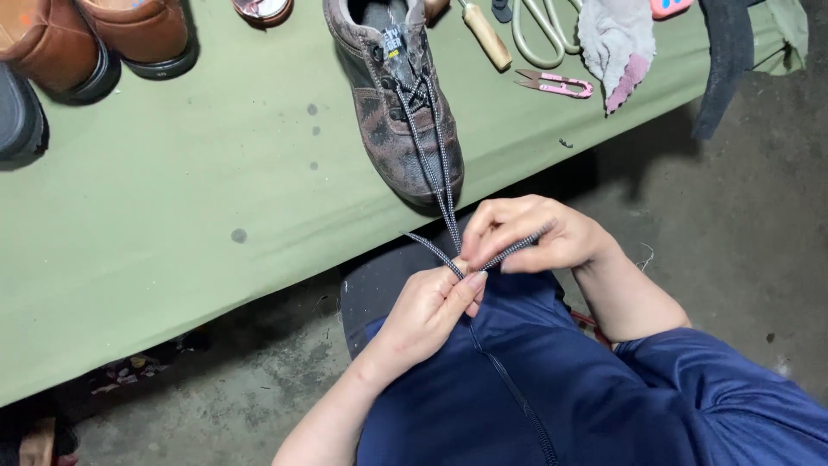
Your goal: Inspecting a boot and threading laces through the eyelets at a repair bench.
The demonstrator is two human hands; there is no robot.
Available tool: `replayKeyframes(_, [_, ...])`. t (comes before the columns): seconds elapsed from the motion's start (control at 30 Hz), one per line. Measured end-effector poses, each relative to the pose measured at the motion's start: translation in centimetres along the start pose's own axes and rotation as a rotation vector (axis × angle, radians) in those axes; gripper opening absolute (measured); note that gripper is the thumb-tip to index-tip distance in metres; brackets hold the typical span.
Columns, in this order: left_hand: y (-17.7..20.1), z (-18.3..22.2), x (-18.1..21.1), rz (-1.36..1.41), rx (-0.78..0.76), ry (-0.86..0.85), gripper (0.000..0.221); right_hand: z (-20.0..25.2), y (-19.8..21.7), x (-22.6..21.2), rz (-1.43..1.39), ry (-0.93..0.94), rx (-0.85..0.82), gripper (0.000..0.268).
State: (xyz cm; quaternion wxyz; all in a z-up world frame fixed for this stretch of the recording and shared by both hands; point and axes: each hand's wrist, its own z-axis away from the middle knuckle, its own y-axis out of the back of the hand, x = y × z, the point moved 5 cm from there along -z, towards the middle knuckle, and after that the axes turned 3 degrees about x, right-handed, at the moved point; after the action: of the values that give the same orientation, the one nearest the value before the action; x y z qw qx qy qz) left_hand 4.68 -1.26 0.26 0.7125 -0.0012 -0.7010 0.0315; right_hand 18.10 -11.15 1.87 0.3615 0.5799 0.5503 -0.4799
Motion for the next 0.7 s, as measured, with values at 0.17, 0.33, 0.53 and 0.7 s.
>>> replayKeyframes(0.17, [1.3, -0.5, 1.3, -0.240, 0.210, -0.125, 0.035, -0.9, 0.6, -1.6, 0.107, 0.157, 0.196, 0.021])
replayKeyframes(0.33, [3.0, -0.2, 0.6, -0.488, 0.153, -0.109, 0.040, -1.3, 4.6, -0.2, 0.236, 0.016, 0.370, 0.023])
replayKeyframes(0.53, [6.0, 2.1, -0.2, -0.780, -0.170, 0.027, 0.070, -4.6, 7.0, 0.7, 0.481, -0.273, 0.572, 0.013])
replayKeyframes(0.7, [9.8, 2.2, 1.6, -1.027, -0.175, 0.454, 0.051, -7.8, 7.2, -0.6, 0.768, 0.010, 0.461, 0.016])
